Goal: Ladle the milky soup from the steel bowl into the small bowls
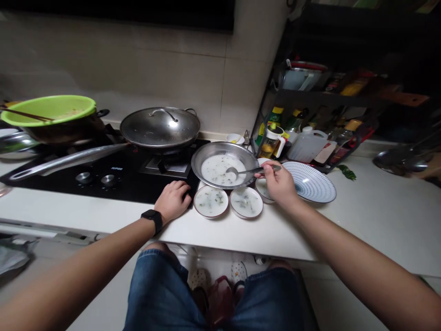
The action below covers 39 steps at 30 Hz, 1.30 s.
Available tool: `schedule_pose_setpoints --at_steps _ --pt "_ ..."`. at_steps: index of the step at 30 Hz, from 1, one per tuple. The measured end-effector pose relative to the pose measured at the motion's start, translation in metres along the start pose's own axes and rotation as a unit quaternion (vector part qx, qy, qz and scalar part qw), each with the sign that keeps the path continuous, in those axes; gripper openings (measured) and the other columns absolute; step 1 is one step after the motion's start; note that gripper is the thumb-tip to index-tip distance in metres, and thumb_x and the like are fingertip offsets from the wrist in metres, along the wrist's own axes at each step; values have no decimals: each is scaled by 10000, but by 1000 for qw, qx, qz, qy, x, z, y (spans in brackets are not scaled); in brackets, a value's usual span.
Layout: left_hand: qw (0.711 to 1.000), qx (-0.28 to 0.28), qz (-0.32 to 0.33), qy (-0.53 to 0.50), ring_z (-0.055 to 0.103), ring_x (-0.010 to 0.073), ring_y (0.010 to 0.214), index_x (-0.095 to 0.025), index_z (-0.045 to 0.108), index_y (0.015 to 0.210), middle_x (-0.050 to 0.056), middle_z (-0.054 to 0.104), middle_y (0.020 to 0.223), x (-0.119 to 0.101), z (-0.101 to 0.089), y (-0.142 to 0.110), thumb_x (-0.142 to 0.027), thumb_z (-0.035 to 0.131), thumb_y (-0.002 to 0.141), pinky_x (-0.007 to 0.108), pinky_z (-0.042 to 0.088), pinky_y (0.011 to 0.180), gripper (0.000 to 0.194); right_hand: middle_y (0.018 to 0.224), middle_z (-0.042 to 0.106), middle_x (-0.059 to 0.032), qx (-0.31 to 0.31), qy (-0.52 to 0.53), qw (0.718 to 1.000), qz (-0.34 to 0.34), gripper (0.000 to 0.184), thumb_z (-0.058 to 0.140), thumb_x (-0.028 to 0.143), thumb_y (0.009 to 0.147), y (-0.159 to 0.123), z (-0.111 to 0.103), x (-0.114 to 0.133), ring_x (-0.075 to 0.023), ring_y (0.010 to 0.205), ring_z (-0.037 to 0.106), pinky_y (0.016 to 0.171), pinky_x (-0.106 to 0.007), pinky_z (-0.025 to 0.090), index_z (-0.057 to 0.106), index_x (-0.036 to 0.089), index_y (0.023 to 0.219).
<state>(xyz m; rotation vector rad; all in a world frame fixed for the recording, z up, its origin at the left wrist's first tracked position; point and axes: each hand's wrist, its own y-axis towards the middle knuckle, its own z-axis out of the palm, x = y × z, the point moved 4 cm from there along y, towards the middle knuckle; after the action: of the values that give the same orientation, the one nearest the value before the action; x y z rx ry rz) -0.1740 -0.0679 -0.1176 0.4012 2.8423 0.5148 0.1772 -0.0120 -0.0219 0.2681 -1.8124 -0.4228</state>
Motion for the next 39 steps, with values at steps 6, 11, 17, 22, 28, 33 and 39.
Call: schedule_pose_setpoints --at_steps 6,11,17,22,28,33,39 --pt "1000 -1 -6 -6 624 304 1090 -211 754 1125 118 718 1172 0 0 0 -286 515 949 479 506 992 306 658 648 24 -80 155 963 206 132 655 231 960 12 10 -17 -184 567 760 550 -284 663 558 219 871" --pt "1000 -1 -5 -7 625 309 1080 -207 758 1120 120 720 1165 0 0 0 -286 511 946 484 506 986 313 688 654 8 -92 210 945 232 150 689 169 910 17 0 -12 -210 577 776 575 -324 692 545 205 890" --pt "1000 1 -3 -1 627 312 1079 -199 760 1128 125 723 1187 1 1 0 -291 507 947 484 509 983 324 669 641 17 -136 194 950 205 99 601 122 925 19 -38 8 -184 581 773 594 -298 694 568 204 882" --pt "1000 0 -2 -3 626 308 1094 -208 758 1132 122 721 1189 2 1 -1 -308 494 957 481 506 1000 332 675 643 18 -170 166 954 184 102 661 167 903 16 -92 14 -188 615 778 643 -341 714 599 221 841" --pt "1000 0 1 4 628 303 1078 -215 756 1127 118 721 1181 2 2 0 -308 483 959 477 507 993 334 706 666 -4 -214 116 959 146 98 677 190 885 -2 -148 13 -197 576 770 582 -306 702 656 227 796" --pt "1000 -5 5 5 629 311 1080 -190 758 1133 135 720 1188 3 2 0 -310 470 967 485 511 991 353 660 689 -18 -194 56 971 125 150 717 348 922 -24 -158 9 -218 596 774 584 -323 697 659 254 820" --pt "1000 -2 3 2 629 312 1078 -198 761 1129 129 723 1181 2 1 0 -303 482 959 492 513 999 344 878 771 -48 -22 -215 963 -160 159 688 452 960 -54 -147 41 -257 788 786 771 -421 683 722 298 979"
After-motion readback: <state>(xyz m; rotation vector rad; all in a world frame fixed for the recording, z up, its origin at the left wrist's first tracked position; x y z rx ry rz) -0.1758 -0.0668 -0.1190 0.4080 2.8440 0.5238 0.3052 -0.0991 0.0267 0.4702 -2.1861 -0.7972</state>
